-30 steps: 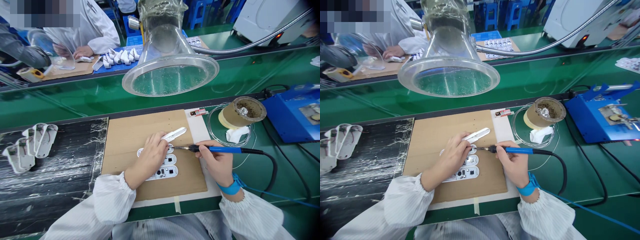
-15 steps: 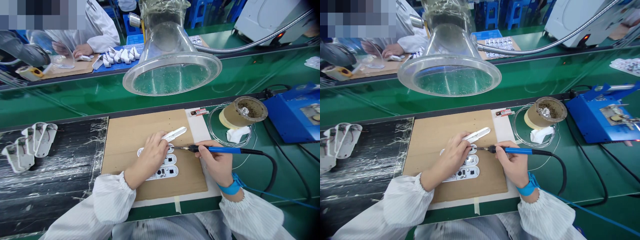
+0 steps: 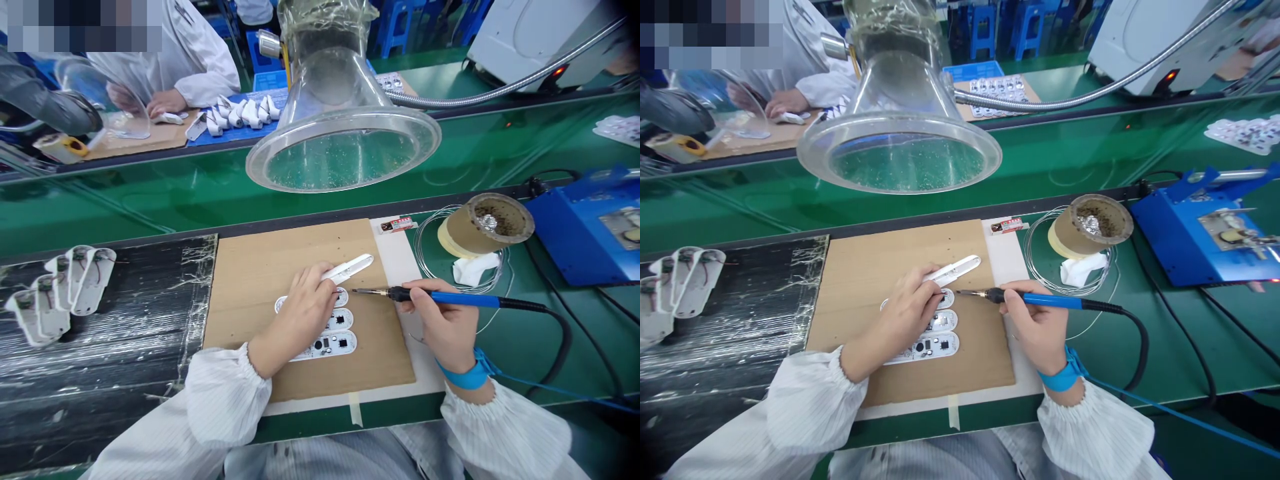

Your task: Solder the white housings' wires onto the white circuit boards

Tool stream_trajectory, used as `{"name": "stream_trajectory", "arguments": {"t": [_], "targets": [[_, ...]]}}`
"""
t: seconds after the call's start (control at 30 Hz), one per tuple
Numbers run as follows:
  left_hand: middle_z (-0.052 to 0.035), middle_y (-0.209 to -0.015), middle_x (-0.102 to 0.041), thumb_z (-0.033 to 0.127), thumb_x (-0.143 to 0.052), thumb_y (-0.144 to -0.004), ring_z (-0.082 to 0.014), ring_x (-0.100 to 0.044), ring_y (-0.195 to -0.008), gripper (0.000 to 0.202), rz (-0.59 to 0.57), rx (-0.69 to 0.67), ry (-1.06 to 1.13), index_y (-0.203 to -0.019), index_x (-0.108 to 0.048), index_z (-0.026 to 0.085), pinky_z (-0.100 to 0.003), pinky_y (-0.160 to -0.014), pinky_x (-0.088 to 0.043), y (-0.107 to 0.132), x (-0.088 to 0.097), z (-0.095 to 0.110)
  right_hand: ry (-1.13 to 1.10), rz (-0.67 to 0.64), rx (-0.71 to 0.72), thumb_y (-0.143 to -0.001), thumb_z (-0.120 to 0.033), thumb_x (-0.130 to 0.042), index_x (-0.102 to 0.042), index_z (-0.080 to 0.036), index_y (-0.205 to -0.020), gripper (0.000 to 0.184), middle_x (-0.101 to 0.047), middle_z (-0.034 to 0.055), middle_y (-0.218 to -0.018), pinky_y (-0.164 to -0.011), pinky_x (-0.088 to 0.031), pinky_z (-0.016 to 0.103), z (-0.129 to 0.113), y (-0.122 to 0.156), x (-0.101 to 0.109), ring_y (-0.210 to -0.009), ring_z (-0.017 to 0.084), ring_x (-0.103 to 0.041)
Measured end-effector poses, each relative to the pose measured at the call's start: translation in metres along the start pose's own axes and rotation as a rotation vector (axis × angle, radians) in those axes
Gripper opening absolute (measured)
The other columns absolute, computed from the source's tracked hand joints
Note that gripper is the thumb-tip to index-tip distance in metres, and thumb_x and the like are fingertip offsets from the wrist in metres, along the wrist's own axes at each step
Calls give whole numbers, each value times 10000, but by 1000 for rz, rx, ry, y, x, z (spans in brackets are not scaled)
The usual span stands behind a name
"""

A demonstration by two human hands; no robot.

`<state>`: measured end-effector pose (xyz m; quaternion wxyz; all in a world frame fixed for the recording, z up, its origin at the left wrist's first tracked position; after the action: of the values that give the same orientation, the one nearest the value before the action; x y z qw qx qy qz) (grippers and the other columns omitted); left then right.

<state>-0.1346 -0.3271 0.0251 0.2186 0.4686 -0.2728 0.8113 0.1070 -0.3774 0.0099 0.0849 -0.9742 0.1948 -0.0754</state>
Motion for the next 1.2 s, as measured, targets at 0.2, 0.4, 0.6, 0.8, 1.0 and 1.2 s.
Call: {"name": "stream_trajectory", "arguments": {"t": [0.2,0.4,0.6,0.8,1.0,1.2], "targets": [[-128,-1438,-586,177,-557,-1091,-311,-618,-1275,155,-19,128,151,-984,-664,212,-531,-1063,-557,2,2,-7,-48,22,-26,-940,-264,-753,-807,-228,-897,79,-756,14,-688,-539,-591,275,2,0,1,-550,175,-719],[-124,-1458,-586,162,-580,-1072,-320,-607,-1299,158,-40,140,164,-960,-683,206,-536,-1078,-546,2,0,-9,-45,-15,-9,-944,-262,-746,-805,-225,-876,98,-752,17,-690,-533,-600,274,-1,0,-2,-551,177,-721],[-142,-1482,-566,167,-581,-1087,-339,-593,-1332,140,-35,85,92,-991,-679,196,-566,-1084,-542,4,-4,-9,-16,-49,20,-926,-234,-744,-800,-226,-872,79,-755,4,-677,-529,-597,249,-7,-1,-7,-538,170,-733],[-150,-1471,-567,155,-583,-1086,-339,-603,-1315,124,-22,54,88,-1008,-672,189,-569,-1068,-554,4,-3,-8,-8,-55,29,-911,-211,-741,-803,-230,-867,78,-762,-2,-690,-512,-585,229,-8,-1,-8,-532,161,-734],[-159,-1472,-581,157,-562,-1097,-335,-628,-1264,187,-32,-22,-4,-958,-686,177,-541,-988,-582,1,3,-3,-16,-59,37,-916,-193,-731,-806,-237,-865,101,-753,-6,-677,-526,-583,225,-4,0,-5,-534,155,-725],[-164,-1452,-619,99,-642,-1043,-340,-642,-1230,149,-55,-91,-178,-937,-717,172,-512,-935,-584,-2,7,1,-18,-65,42,-903,-184,-724,-802,-246,-848,114,-735,-22,-631,-507,-568,206,-10,-2,-8,-516,144,-711]]}}
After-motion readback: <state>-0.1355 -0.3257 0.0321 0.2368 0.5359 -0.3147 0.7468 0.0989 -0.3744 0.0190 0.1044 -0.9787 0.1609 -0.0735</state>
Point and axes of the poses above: each hand's wrist, its own y-axis away from the middle knuckle, its own x-axis out of the back of the hand, z = x × y, the point moved 4 cm from there along -y, towards the middle knuckle
